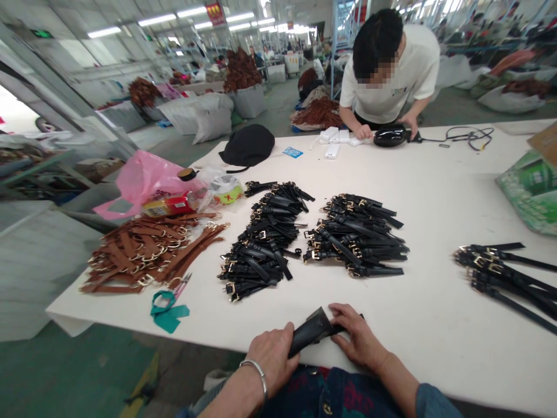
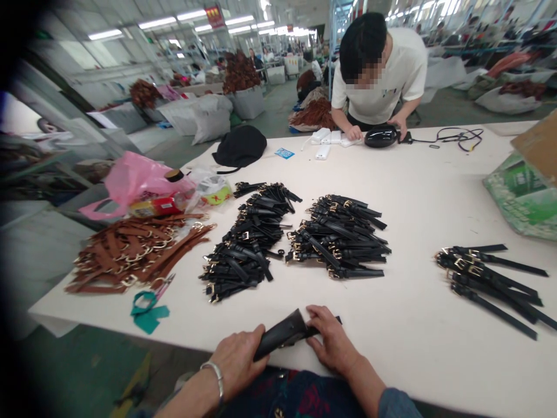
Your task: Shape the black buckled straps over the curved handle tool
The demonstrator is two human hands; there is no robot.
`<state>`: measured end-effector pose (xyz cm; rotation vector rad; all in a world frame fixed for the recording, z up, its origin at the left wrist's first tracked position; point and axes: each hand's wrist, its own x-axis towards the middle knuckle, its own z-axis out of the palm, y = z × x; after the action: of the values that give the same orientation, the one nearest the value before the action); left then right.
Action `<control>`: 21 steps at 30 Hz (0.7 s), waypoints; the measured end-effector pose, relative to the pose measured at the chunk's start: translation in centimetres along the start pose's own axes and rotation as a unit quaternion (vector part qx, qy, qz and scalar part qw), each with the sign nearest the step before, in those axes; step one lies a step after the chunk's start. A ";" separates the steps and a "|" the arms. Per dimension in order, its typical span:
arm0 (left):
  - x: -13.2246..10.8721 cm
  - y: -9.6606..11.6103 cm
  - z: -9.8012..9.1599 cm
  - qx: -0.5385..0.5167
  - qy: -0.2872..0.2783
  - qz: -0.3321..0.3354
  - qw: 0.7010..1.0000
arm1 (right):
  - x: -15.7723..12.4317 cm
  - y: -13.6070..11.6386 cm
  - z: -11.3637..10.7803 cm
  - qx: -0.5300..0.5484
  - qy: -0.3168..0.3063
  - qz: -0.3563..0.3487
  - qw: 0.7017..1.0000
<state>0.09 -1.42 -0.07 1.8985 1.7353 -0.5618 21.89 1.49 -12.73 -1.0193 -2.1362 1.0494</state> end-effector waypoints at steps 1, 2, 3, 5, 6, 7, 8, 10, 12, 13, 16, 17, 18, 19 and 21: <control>0.0 -0.1 0.1 -0.007 -0.002 -0.004 1.000 | 0.0 -0.1 -0.1 -0.008 -0.005 -0.003 1.000; -0.1 -0.3 0.3 -0.014 -0.003 -0.006 1.000 | -0.1 -0.2 -0.2 -0.019 -0.008 -0.007 1.000; -0.1 -0.4 0.4 -0.020 -0.002 -0.009 1.000 | -0.2 -0.2 -0.3 -0.033 -0.009 -0.010 0.999; -0.3 -0.6 0.6 -0.029 0.004 -0.013 0.999 | -0.4 -0.3 -0.4 -0.063 -0.003 -0.015 0.998; -0.3 -0.7 0.6 -0.032 0.005 -0.016 0.999 | -0.4 -0.3 -0.4 -0.074 0.002 -0.015 0.997; -0.5 -0.7 0.5 -0.032 0.003 -0.019 0.999 | -0.5 -0.2 -0.4 -0.081 0.007 -0.014 0.997; -0.6 -0.7 0.4 -0.030 0.001 -0.022 0.999 | -0.5 -0.2 -0.4 -0.081 0.010 -0.012 0.997; -1.0 -0.8 0.1 -0.022 -0.010 -0.025 0.999 | -0.6 0.0 -0.4 -0.072 0.012 -0.007 0.997; -1.4 -1.0 -0.2 -0.011 -0.021 -0.020 1.000 | -0.5 0.1 -0.5 -0.057 0.002 -0.001 0.998; -1.6 -1.0 -0.2 -0.007 -0.027 -0.016 0.999 | -0.4 0.1 -0.6 -0.050 -0.006 0.002 0.999; -1.5 -0.6 -0.2 0.002 -0.022 0.001 1.000 | -0.3 0.1 -0.8 -0.030 -0.026 0.010 0.999; -1.3 -0.4 -0.1 0.004 -0.016 0.006 1.000 | -0.2 0.1 -0.8 -0.025 -0.027 0.013 0.999; -1.1 -0.2 -0.1 0.006 -0.011 0.008 1.000 | -0.2 0.1 -0.8 -0.021 -0.027 0.016 0.999; -0.9 0.1 -0.1 0.009 -0.008 0.009 1.000 | -0.2 0.1 -0.8 -0.017 -0.023 0.018 0.999; -0.4 0.4 -0.3 0.014 -0.009 0.006 1.000 | -0.2 0.1 -0.7 -0.010 -0.015 0.023 1.000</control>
<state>0.47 -1.62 0.43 1.9162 1.7115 -0.5984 22.56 1.72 -12.48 -1.0722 -2.1617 1.0735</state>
